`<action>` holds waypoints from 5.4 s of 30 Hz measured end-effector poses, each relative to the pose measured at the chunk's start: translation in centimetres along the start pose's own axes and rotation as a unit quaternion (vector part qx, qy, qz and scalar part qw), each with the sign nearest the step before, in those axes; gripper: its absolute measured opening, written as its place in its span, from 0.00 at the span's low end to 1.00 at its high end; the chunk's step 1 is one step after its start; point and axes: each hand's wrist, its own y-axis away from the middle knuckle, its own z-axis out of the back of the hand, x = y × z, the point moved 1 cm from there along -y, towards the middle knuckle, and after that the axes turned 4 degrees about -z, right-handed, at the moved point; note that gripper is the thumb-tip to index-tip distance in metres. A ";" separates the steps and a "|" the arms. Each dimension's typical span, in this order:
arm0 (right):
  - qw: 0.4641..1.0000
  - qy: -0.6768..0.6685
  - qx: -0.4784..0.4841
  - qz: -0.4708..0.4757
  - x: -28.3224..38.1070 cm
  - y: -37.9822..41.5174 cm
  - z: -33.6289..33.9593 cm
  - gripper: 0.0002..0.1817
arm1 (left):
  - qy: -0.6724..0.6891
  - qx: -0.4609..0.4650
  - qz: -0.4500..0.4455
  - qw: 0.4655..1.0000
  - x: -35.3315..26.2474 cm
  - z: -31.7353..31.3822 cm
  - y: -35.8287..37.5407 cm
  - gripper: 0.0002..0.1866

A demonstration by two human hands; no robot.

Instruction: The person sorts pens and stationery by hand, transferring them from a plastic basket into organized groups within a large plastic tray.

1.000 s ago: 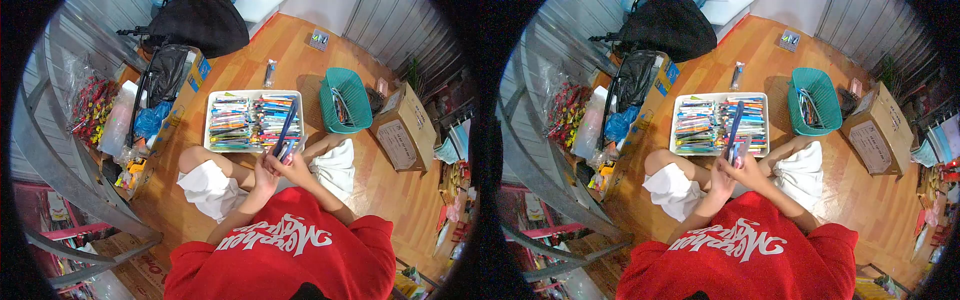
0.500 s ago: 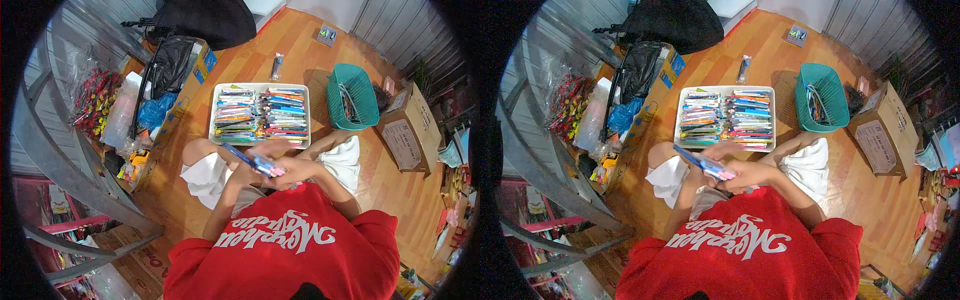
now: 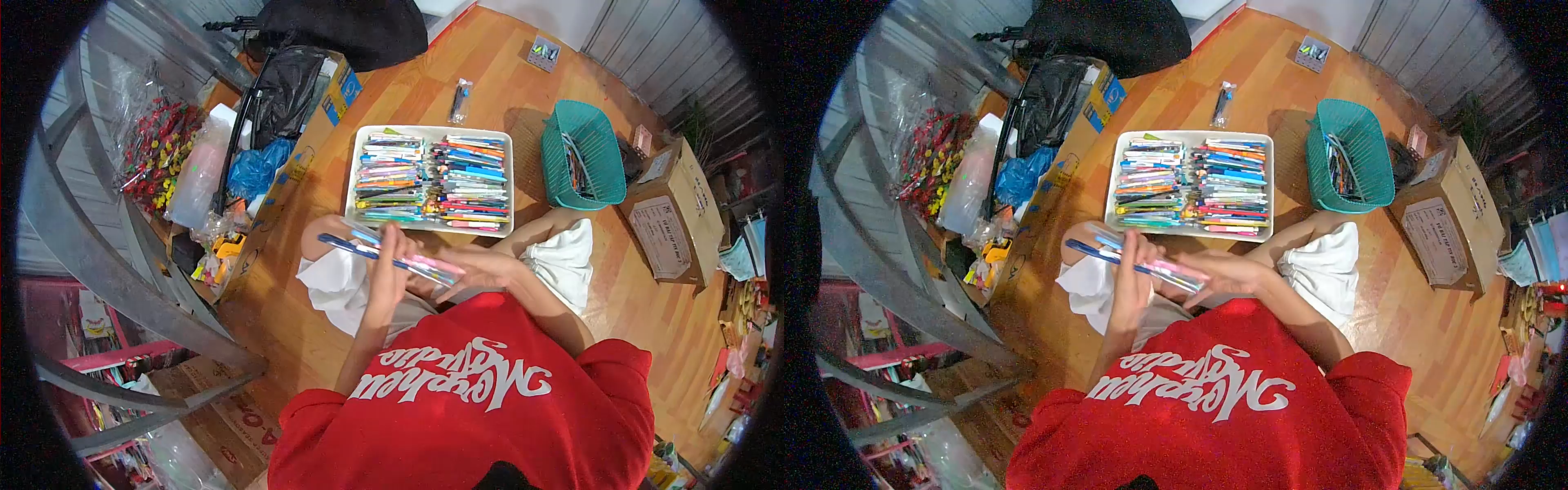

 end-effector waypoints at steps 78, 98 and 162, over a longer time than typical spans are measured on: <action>0.962 -0.225 -0.136 0.067 -3.7 3.3 4.1 0.32 | -0.104 0.059 0.084 0.989 8.5 -3.0 -3.4 0.12; 0.848 0.395 -0.346 0.066 0.8 4.5 17.8 0.15 | 0.088 -0.065 0.159 0.981 18.1 1.4 -8.5 0.24; 0.457 0.670 -0.567 0.144 -1.0 3.1 19.6 0.06 | -0.010 -0.027 0.147 0.989 11.1 5.6 -1.1 0.29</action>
